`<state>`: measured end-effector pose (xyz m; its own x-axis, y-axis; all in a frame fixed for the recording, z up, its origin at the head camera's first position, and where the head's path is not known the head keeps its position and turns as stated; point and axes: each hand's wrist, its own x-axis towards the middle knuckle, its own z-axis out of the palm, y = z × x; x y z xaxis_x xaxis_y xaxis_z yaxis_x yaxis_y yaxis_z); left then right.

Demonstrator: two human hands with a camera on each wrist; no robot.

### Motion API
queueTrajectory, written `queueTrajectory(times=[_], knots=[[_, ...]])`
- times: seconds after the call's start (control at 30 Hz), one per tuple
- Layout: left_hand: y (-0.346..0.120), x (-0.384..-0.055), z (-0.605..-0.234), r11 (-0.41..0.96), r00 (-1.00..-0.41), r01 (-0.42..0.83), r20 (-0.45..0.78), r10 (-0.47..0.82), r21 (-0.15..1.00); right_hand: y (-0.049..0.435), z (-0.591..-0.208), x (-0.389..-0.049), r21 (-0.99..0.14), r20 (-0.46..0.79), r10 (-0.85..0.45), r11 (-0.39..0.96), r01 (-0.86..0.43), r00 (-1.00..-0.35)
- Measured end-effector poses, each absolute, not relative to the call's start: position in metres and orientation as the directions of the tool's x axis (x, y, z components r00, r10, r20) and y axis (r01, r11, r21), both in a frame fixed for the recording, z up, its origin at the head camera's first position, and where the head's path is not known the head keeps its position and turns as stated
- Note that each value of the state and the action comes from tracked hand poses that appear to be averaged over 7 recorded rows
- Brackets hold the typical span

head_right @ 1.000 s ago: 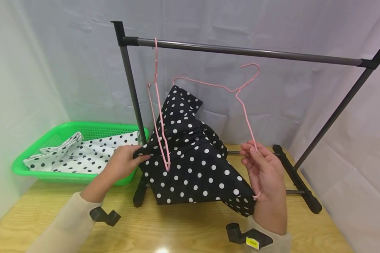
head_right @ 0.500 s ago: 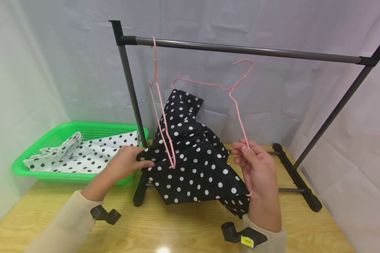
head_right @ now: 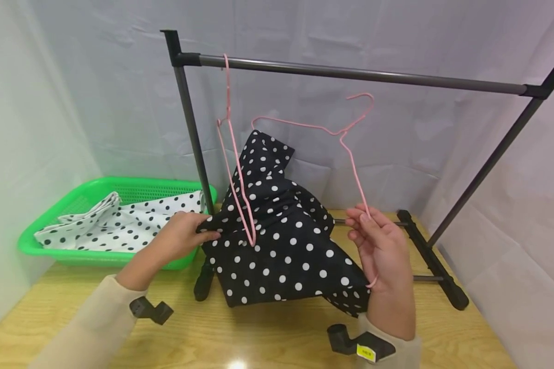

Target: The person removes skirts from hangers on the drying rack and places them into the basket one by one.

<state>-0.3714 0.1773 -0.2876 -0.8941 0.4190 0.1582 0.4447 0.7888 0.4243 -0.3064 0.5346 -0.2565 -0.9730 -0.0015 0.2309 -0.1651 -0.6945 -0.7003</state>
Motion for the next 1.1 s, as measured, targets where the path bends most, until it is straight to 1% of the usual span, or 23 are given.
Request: queueTrajectory(times=[0.2, 0.43, 0.57, 0.7, 1.1], knots=[[0.175, -0.374, -0.29, 0.796, -0.878, 0.477, 0.237, 0.415, 0.373, 0.537, -0.261, -0.307, -0.683, 0.242, -0.001, -0.711, -0.169, -0.97], [0.168, -0.376, -0.293, 0.782, -0.875, 0.479, 0.296, 0.384, 0.4, 0.539, -0.26, -0.306, -0.681, 0.253, -0.016, -0.713, -0.167, -0.967], [0.165, -0.376, -0.292, 0.779, -0.875, 0.477, 0.303, 0.377, 0.407, 0.54, -0.258, -0.306, -0.696, 0.264, -0.037, -0.699, -0.164, -0.964], [0.162, -0.376, -0.291, 0.787, -0.89, 0.45, 0.285, 0.357, 0.422, 0.545, -0.258, -0.304, -0.698, 0.251, -0.051, -0.702, -0.144, -0.967], [0.155, -0.378, -0.284, 0.817, -0.906, 0.412, 0.273, 0.323, 0.402, 0.555, -0.255, -0.3, -0.66, 0.262, -0.081, -0.742, -0.117, -0.962]])
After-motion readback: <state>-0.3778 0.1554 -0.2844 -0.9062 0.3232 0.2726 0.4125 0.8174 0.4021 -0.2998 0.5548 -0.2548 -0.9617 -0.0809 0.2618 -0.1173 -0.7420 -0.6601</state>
